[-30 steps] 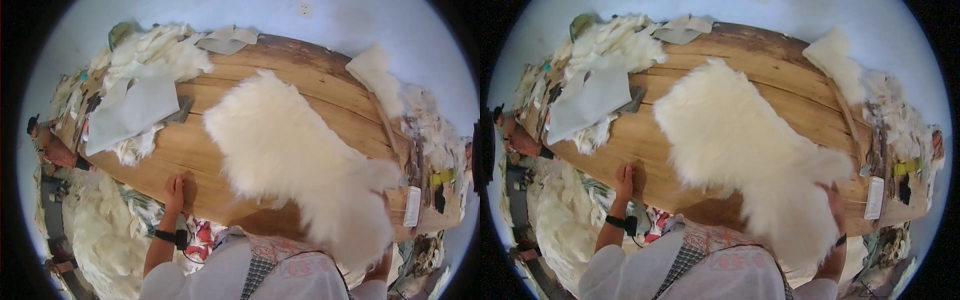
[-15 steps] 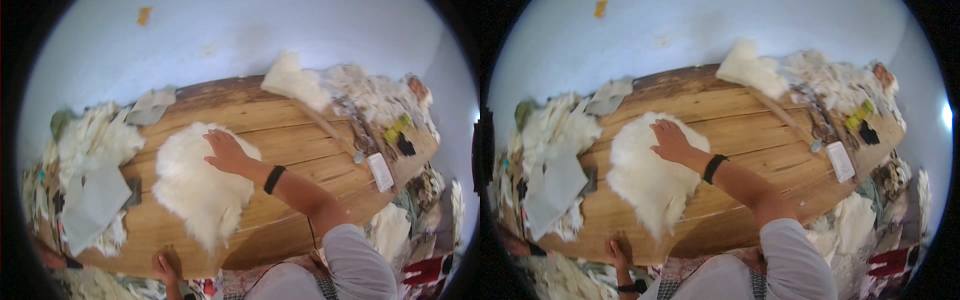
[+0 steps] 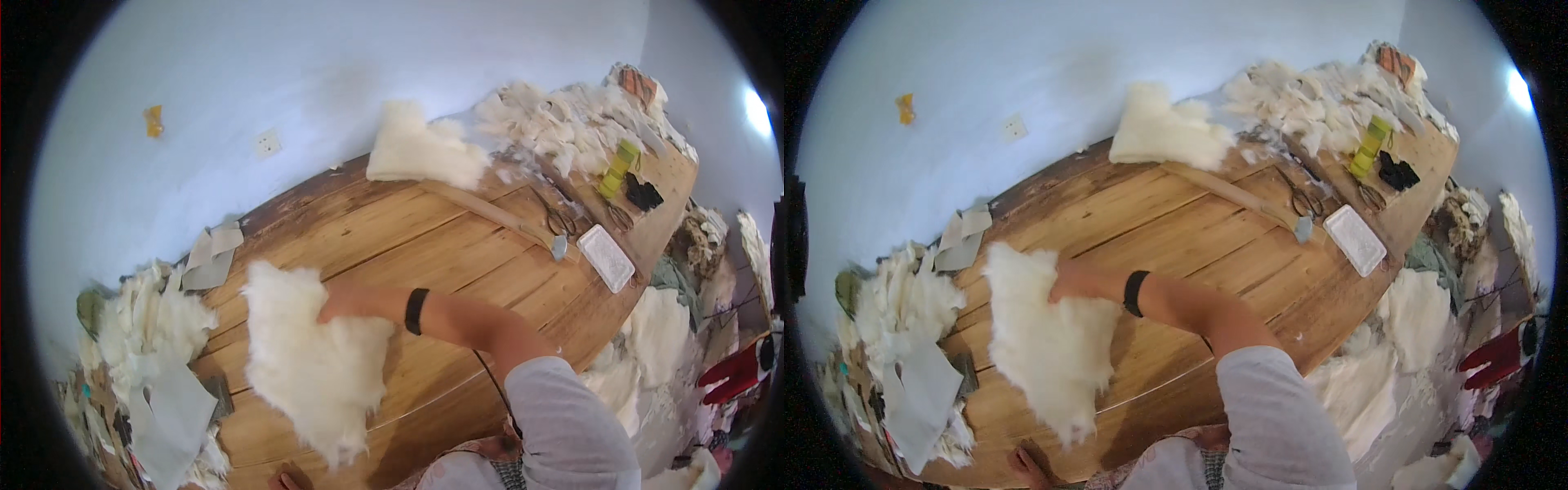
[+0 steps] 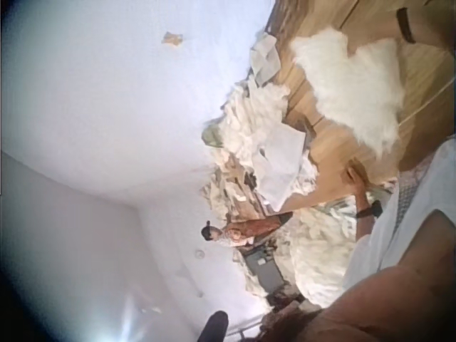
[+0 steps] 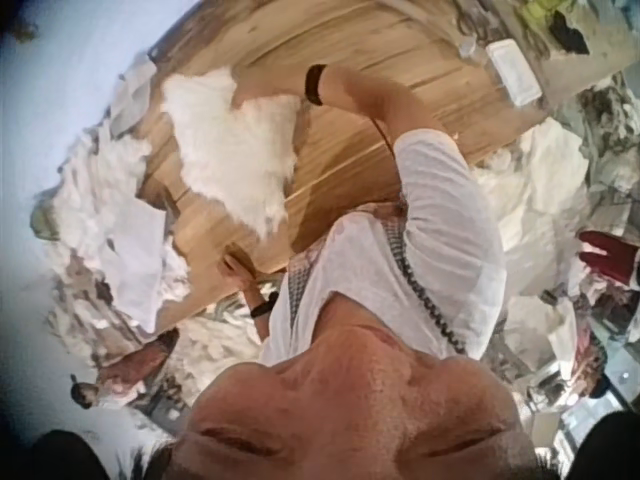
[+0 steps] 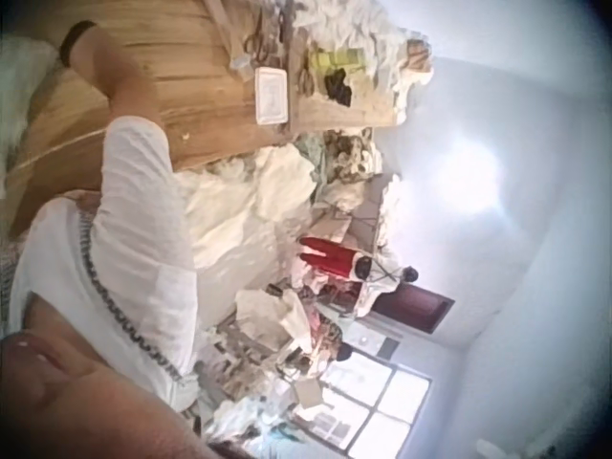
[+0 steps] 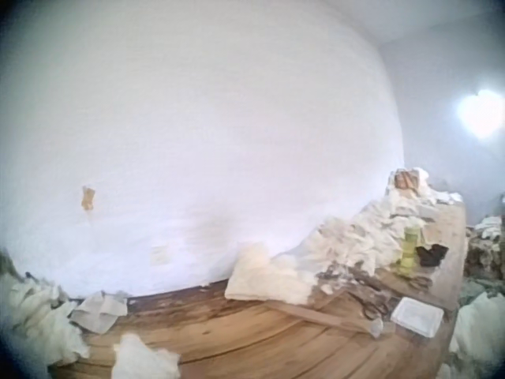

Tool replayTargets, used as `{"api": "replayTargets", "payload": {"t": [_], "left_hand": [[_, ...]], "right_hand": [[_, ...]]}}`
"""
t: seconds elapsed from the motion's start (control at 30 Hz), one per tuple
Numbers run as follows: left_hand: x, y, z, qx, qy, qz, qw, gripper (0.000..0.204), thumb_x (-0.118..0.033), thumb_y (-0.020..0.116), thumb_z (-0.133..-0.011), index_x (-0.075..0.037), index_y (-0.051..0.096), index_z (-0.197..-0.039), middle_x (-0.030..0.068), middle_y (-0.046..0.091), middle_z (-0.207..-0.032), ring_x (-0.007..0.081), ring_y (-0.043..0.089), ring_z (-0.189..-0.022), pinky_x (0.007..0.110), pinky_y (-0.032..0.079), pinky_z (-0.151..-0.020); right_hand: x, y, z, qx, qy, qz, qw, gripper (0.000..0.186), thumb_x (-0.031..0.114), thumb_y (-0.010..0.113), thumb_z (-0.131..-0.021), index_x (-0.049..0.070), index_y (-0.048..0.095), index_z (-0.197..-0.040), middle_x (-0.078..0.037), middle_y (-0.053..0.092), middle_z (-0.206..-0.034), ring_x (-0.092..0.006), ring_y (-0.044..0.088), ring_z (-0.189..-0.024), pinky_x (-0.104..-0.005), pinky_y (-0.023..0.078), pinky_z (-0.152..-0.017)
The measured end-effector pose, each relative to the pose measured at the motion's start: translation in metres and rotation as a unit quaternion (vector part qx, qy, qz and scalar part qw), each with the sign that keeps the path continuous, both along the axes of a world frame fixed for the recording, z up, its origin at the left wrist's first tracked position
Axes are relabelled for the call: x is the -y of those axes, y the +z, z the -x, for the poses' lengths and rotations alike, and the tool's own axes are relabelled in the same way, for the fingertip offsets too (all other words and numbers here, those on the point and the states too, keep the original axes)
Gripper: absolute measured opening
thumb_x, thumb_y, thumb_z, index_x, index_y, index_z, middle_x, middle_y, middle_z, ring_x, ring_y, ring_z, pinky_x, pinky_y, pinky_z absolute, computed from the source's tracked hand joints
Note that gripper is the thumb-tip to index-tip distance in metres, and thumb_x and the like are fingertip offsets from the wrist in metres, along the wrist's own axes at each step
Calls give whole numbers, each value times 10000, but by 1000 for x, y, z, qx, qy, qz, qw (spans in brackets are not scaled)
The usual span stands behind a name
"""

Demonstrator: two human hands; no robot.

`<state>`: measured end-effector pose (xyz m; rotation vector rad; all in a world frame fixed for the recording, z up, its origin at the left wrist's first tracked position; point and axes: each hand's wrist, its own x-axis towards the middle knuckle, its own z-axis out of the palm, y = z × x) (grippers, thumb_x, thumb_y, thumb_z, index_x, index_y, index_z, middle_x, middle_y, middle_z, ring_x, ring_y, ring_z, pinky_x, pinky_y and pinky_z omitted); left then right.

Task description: Cutting, arranging, and hand-sewing pieces of sheepskin at a workshop table.

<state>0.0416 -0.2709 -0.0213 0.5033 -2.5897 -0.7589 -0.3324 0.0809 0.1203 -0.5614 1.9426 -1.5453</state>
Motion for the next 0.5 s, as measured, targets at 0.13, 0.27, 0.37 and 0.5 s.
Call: {"api": "replayTargets", "payload": {"t": [0.13, 0.27, 0.37, 0.5], "left_hand": [[-11, 14, 4, -27, -35, 39, 998, 357, -313, 517, -940, 12, 617, -1050, 222, 583, -982, 368, 531, -874, 475, 444, -777], [-7, 2, 5, -58, -37, 4, 998, 362, -309, 528, -938, 29, 631, -1018, 211, 595, -965, 346, 537, -872, 457, 450, -769], [-24, 15, 14, -27, -28, 61, 997, 369, -317, 533, -936, 30, 640, -1005, 201, 601, -963, 332, 541, -877, 452, 452, -779], [-31, 25, 15, -18, -18, 80, 996, 363, -315, 534, -934, 25, 640, -1006, 201, 603, -961, 342, 545, -880, 453, 456, -785]], "right_hand": [[-75, 54, 40, -148, -240, 70, 957, 531, 272, 744, -692, -25, 605, -1109, -131, 656, -1024, -255, 631, -882, -367, 499, -803], [-173, 80, 88, -66, -375, 258, 888, 578, 384, 699, -787, -48, 553, -1140, -157, 638, -1042, -243, 623, -926, -345, 502, -807], [-239, 13, 125, -93, -453, 95, 882, 547, 393, 679, -807, -26, 547, -1134, -170, 611, -1103, -248, 587, -1025, -358, 486, -835], [-317, -59, 105, -368, -226, -531, 729, 495, 343, 643, -798, 28, 546, -1167, -173, 558, -1204, -322, 506, -1144, -436, 402, -945]]}}
